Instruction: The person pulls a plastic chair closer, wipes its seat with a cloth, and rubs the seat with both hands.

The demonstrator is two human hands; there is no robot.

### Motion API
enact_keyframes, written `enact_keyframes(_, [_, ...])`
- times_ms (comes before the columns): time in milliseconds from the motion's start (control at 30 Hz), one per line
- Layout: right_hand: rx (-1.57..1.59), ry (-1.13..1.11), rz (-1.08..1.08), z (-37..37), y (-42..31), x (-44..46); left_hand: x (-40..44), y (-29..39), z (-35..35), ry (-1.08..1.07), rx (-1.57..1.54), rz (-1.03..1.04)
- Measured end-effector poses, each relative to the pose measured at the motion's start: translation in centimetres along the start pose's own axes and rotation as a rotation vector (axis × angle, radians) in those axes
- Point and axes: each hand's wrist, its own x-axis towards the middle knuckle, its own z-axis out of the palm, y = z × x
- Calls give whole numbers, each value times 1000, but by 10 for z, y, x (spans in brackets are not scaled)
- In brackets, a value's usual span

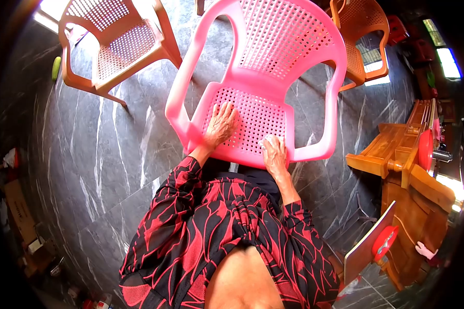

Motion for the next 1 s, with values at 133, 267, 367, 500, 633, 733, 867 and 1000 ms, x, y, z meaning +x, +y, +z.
enact_keyframes(133, [48, -79, 25, -16, -7, -17, 0, 0, 1, -10, -11, -8])
enact_keyframes(267, [25, -63, -1, -19, -5, -27, 1, 2, -4, 2, -13, -7])
enact_keyframes(367, [-18, -49, -2, -13, -1, -26, 1, 3, -4, 6, -12, -9])
enact_keyframes(500, [-73, -26, 20, -4, 3, -11, 1, 5, -7, 35, -3, -2])
enact_keyframes(633, [-152, 32, 4, 7, 9, 7, 4, 6, -10, 21, -16, -3])
enact_keyframes(733, [-212, 50, 11, 10, 12, 22, 3, 5, -10, 44, 14, 9])
enact_keyframes(867, [-226, 34, 37, 21, 21, 35, 3, 5, -7, 54, 32, 8])
enact_keyframes(1000, [-222, 72, 32, 21, 22, 57, 3, 6, -8, 45, 43, 2])
